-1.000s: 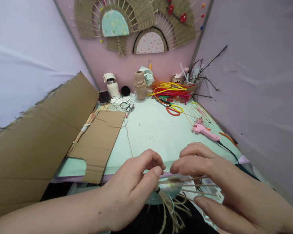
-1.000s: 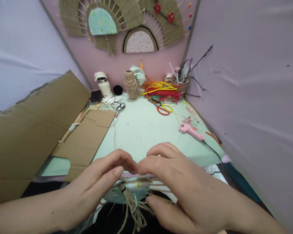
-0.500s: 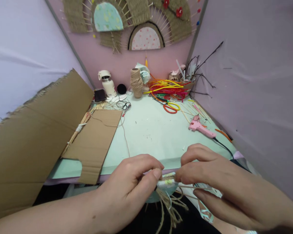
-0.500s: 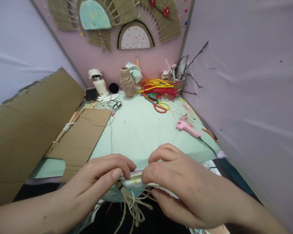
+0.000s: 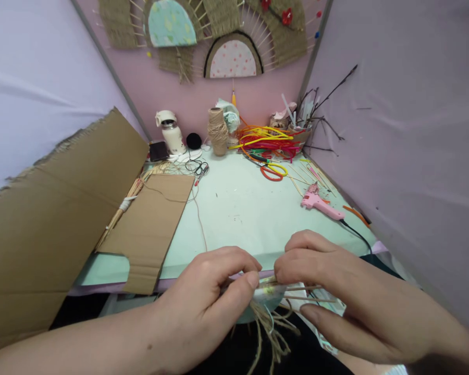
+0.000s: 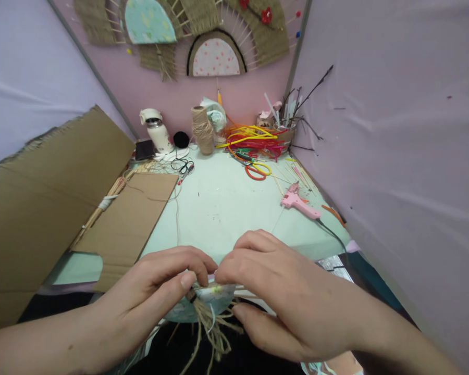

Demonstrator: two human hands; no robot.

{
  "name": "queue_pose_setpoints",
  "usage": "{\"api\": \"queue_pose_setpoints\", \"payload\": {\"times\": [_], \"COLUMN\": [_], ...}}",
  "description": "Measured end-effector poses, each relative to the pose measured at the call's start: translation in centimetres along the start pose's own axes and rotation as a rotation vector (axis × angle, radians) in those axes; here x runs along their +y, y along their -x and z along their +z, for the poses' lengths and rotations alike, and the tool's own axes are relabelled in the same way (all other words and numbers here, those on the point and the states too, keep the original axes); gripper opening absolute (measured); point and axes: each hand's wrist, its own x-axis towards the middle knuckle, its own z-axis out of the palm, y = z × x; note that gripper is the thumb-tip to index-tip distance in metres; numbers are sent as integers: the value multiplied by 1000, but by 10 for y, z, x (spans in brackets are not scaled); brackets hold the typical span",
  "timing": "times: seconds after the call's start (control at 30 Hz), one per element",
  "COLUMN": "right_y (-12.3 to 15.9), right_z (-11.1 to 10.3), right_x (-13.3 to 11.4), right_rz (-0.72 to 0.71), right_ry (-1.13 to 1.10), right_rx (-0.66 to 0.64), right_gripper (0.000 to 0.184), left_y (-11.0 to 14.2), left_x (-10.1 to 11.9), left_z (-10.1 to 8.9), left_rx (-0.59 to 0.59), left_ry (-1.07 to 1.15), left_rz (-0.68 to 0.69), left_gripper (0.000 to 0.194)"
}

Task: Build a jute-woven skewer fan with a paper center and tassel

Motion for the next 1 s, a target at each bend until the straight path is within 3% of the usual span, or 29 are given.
{"api": "queue_pose_setpoints", "payload": {"times": [0.47,0.63,0.77,1.0], "right_y": [1,5,3,-8], "right_z": [5,4,9,20], "right_x": [2,1,0,-1], "right_rz": [-44,21,143,141], "right_ry": [17,83,219,255], "right_rx": [2,144,14,-152], "right_gripper": [29,35,25,17], "left_y": [-2,0,2,3], "left_x": [-2,-2,-4,-7], "left_z": [2,4,4,8], "left_rx": [-2,-3,16,67], "left_ry": [34,65,111,134], "left_rz": [13,-15,-82,-109], "left_gripper": [26,25,22,20]}}
